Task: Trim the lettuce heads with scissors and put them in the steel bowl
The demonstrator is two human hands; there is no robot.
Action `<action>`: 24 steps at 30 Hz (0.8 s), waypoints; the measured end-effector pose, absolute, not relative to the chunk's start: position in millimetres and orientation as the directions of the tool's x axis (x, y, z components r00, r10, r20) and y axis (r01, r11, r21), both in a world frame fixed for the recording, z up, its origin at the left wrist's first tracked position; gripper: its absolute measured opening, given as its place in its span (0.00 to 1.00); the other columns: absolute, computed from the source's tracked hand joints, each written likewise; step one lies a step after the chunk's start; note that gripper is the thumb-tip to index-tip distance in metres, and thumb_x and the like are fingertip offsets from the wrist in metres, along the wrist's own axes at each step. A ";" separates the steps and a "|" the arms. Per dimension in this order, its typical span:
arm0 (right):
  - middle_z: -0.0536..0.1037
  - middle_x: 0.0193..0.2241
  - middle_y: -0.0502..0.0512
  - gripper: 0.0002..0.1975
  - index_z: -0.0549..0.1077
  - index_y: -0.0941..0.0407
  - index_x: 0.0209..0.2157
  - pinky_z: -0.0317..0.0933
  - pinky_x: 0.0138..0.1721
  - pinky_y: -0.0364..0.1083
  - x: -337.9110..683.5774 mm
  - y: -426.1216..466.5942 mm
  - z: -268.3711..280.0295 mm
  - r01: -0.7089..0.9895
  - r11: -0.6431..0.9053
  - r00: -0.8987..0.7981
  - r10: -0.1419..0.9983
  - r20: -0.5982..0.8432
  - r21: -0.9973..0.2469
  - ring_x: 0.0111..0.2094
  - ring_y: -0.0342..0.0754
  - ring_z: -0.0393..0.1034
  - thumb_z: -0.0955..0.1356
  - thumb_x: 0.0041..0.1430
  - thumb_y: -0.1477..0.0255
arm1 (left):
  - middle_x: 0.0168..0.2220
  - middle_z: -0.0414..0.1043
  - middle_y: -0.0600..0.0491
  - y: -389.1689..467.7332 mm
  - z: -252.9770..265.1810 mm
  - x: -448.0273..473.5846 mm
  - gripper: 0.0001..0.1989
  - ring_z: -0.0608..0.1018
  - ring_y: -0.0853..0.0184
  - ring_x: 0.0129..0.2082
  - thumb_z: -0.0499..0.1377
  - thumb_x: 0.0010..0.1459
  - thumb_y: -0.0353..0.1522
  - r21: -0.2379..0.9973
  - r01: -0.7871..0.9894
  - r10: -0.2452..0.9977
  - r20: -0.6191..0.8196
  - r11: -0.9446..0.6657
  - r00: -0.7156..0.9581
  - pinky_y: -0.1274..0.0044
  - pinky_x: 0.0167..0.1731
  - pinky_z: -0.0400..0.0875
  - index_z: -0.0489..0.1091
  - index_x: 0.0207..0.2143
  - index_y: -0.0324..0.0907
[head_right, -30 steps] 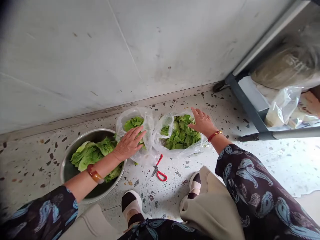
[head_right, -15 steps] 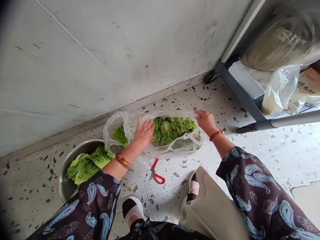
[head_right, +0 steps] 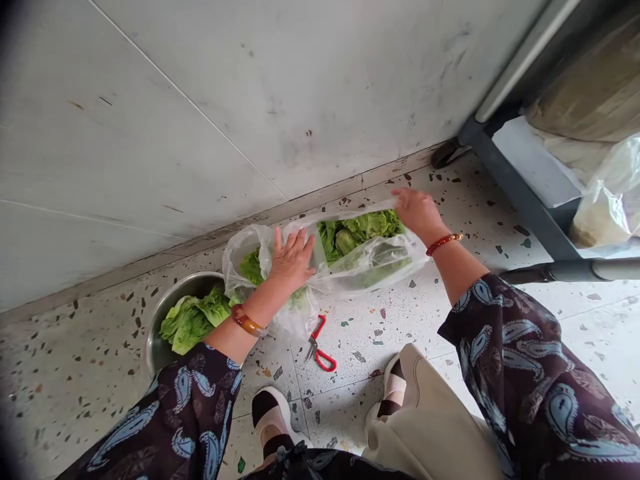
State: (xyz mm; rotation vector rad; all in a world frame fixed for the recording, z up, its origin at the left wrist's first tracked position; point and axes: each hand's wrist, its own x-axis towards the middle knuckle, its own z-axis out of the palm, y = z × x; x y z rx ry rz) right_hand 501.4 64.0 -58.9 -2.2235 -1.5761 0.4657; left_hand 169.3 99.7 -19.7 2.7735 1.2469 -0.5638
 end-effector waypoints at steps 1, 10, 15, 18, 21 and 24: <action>0.83 0.49 0.65 0.24 0.76 0.58 0.59 0.70 0.56 0.61 496.2 61.1 -56.4 0.847 -0.275 0.273 0.959 -0.072 -0.454 0.52 0.63 0.77 0.66 0.63 0.69 | 0.74 0.54 0.33 97.6 -22.3 168.6 0.39 0.59 0.44 0.74 0.66 0.59 0.32 -0.091 0.724 0.700 -0.365 -0.683 0.614 0.47 0.74 0.30 0.60 0.71 0.36; 0.79 0.58 0.62 0.23 0.71 0.53 0.66 0.73 0.55 0.57 407.7 20.1 -28.8 0.847 0.068 -0.241 0.933 -0.268 -0.527 0.55 0.55 0.77 0.58 0.76 0.70 | 0.58 0.76 0.38 59.9 -21.7 203.6 0.20 0.68 0.52 0.69 0.50 0.68 0.22 0.073 0.525 0.477 -0.327 -0.848 0.816 0.51 0.73 0.49 0.73 0.58 0.36; 0.86 0.44 0.64 0.13 0.84 0.56 0.48 0.73 0.46 0.53 391.2 -18.4 -58.4 0.885 0.136 -0.424 0.633 -0.648 -0.446 0.45 0.60 0.82 0.71 0.65 0.70 | 0.58 0.78 0.42 45.5 -39.9 207.2 0.17 0.69 0.53 0.68 0.59 0.68 0.34 0.248 0.462 0.294 -0.504 -0.852 0.812 0.49 0.73 0.45 0.75 0.57 0.40; 0.86 0.44 0.64 0.12 0.85 0.56 0.46 0.72 0.45 0.51 389.0 -36.6 -67.2 0.866 0.134 -0.457 0.601 -0.655 -0.481 0.45 0.59 0.82 0.71 0.65 0.69 | 0.42 0.84 0.44 37.9 -50.3 198.5 0.21 0.81 0.52 0.54 0.61 0.66 0.48 0.236 0.516 0.284 -0.616 -0.823 0.735 0.50 0.72 0.48 0.81 0.44 0.39; 0.86 0.45 0.61 0.12 0.84 0.55 0.48 0.72 0.46 0.48 390.6 -36.7 -68.0 0.859 0.098 -0.449 0.614 -0.648 -0.503 0.47 0.56 0.82 0.70 0.67 0.68 | 0.32 0.84 0.47 33.3 -51.3 193.3 0.23 0.84 0.54 0.43 0.59 0.66 0.50 0.207 0.556 0.328 -0.625 -0.805 0.708 0.52 0.70 0.53 0.82 0.33 0.42; 0.87 0.44 0.58 0.14 0.84 0.55 0.46 0.74 0.43 0.46 397.6 -22.8 -66.2 0.871 0.042 -0.389 0.667 -0.635 -0.490 0.45 0.53 0.83 0.65 0.72 0.70 | 0.32 0.83 0.47 36.1 -43.4 192.5 0.23 0.84 0.56 0.43 0.59 0.68 0.49 0.160 0.580 0.368 -0.633 -0.798 0.681 0.56 0.71 0.54 0.82 0.33 0.41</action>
